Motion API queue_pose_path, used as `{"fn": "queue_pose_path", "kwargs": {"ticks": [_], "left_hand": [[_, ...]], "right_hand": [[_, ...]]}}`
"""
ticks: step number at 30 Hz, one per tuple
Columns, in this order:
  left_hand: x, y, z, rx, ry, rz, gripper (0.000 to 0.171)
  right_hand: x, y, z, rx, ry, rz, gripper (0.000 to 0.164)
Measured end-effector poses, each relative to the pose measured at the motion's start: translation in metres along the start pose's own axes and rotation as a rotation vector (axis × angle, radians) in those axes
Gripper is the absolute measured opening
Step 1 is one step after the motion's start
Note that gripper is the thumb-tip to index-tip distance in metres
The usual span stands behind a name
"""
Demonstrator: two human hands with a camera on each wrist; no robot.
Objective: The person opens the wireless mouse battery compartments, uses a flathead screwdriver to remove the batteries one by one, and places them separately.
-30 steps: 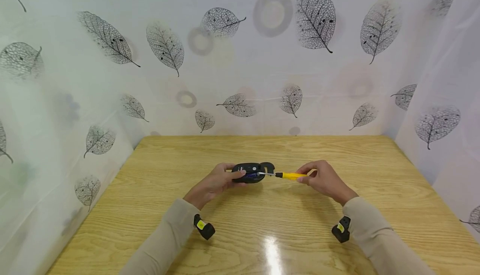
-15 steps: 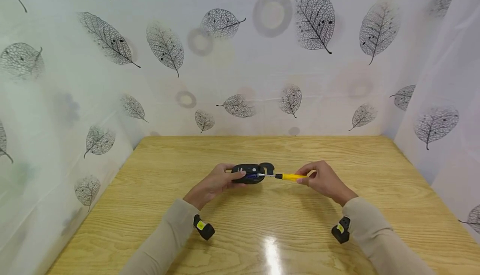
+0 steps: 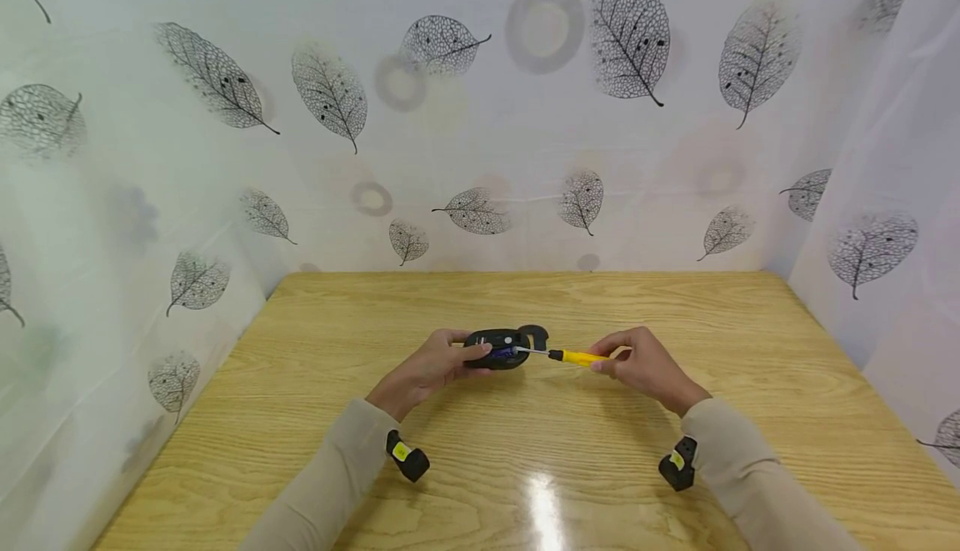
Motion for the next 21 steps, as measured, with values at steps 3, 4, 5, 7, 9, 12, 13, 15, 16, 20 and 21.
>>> {"fn": "queue_pose_path", "kwargs": {"ticks": [3,4,5,7,9,12,13,15,16,20,21], "left_hand": [[0.0002,0.0005,-0.0008,-0.013,0.003,-0.01,0.048],[0.0002,0.0007,-0.001,-0.015,0.004,-0.013,0.048],[0.0003,0.0009,-0.0013,-0.019,0.004,-0.016,0.048],[0.0004,0.0012,-0.0016,-0.024,0.005,-0.022,0.048],[0.0002,0.0015,-0.0017,-0.031,0.006,-0.026,0.047],[-0.0002,0.0016,-0.0016,-0.041,0.01,-0.03,0.047],[-0.0004,0.0016,-0.0016,-0.044,0.013,-0.031,0.047],[0.0,0.0018,-0.002,-0.048,0.016,-0.032,0.047],[0.0,0.0017,-0.0022,-0.05,0.02,-0.033,0.046],[0.001,0.0017,-0.0031,-0.063,0.026,-0.042,0.045],[0.0008,0.0016,-0.0031,-0.062,0.025,-0.043,0.045]], "right_hand": [[-0.0001,-0.001,0.0019,0.014,-0.003,-0.004,0.025],[-0.0002,-0.0014,0.0024,0.02,-0.004,-0.005,0.025],[-0.0002,-0.0019,0.0026,0.023,-0.001,-0.006,0.026],[-0.0003,-0.0028,0.0031,0.031,-0.002,-0.009,0.026],[-0.0003,-0.0037,0.0031,0.04,-0.002,-0.013,0.026],[0.0001,-0.0041,0.0037,0.046,-0.009,-0.015,0.026],[0.0004,-0.0042,0.004,0.047,-0.009,-0.016,0.026],[0.0006,-0.0046,0.0043,0.056,-0.013,-0.02,0.026],[0.0008,-0.0047,0.0047,0.058,-0.016,-0.021,0.026],[0.0002,-0.0065,0.0042,0.08,-0.012,-0.036,0.026],[0.0001,-0.007,0.0042,0.082,-0.012,-0.037,0.026]]}}
Point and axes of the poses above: each hand's wrist, its own x-axis towards the middle knuckle, its own y-axis out of the back of the hand, z = x × y, the point moved 5 cm from there along x, towards the middle knuckle, and after that the axes turned 3 degrees about -x, right-handed, at the moved point
